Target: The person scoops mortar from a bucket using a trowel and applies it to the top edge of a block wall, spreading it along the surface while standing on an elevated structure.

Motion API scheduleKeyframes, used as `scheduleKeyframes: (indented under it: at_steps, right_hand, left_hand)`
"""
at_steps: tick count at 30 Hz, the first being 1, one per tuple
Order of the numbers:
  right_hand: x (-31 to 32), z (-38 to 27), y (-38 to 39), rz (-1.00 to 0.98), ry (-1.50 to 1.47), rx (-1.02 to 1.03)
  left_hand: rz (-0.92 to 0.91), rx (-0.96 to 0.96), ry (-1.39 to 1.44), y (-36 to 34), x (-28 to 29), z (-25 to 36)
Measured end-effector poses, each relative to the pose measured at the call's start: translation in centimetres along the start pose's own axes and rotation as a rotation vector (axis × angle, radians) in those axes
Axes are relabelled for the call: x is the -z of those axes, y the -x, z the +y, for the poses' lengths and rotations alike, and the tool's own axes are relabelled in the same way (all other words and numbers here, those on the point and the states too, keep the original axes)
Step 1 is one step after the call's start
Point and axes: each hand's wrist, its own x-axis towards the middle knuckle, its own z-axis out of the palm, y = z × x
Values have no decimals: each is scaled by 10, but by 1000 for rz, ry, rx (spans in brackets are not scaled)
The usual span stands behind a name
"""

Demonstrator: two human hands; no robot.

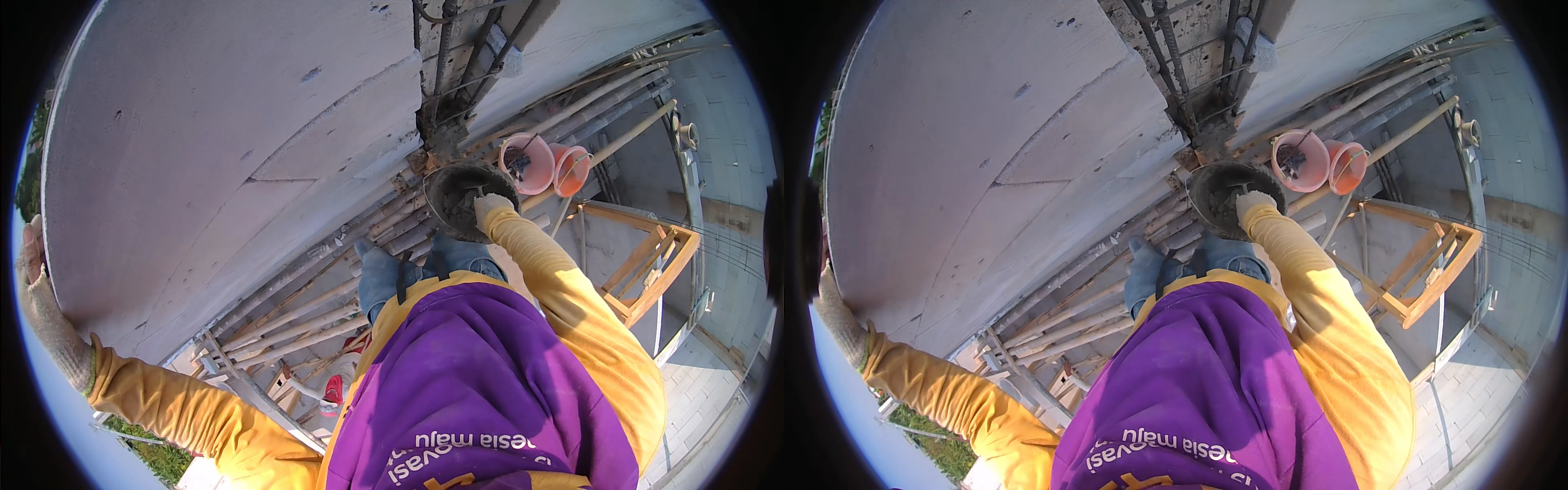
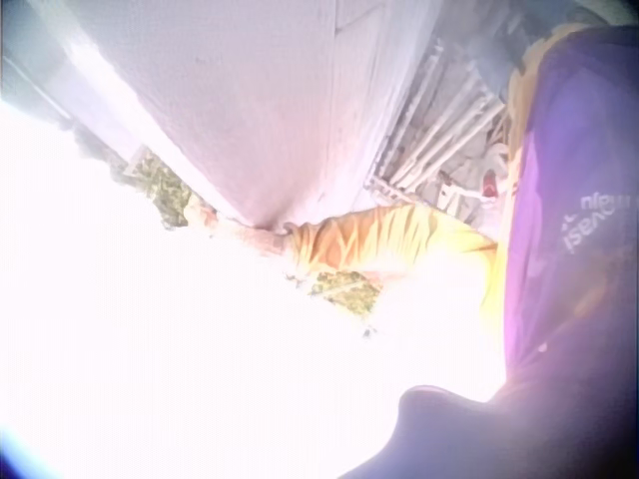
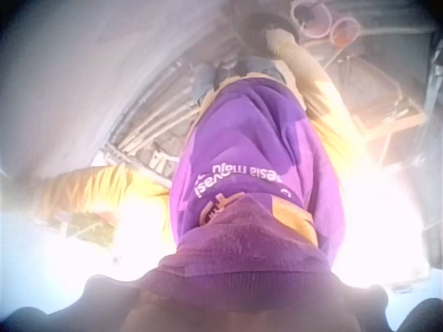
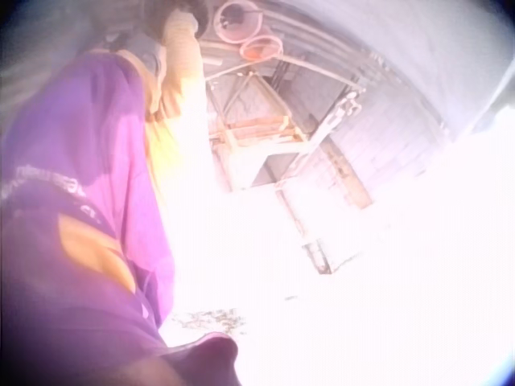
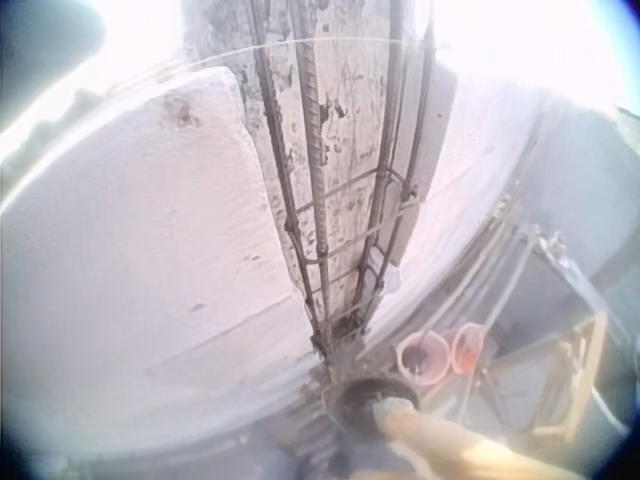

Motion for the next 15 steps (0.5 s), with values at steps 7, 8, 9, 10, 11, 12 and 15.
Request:
scheduleKeyframes:
  at_steps: [7,8,9,10,11,12,15]
  right_hand:
    - [66,-10,60,-105,186,226]
    - [65,-6,60,-27,169,196]
    - [64,-1,58,51,151,168]
    - [65,3,55,129,135,142]
    - [67,12,55,82,53,20]
    - [55,20,53,48,-42,-65]
    - [-48,32,29,103,-282,-274]
  left_hand:
    - [-23,-29,-27,1,4,-13]
    - [-25,-34,-30,1,5,-15]
    - [-29,-39,-31,1,6,-16]
    - [-31,-40,-32,1,6,-18]
    - [-33,-45,-33,2,6,-20]
    - [-36,-50,-33,2,7,-20]
    - [-49,-87,-25,-3,2,-13]
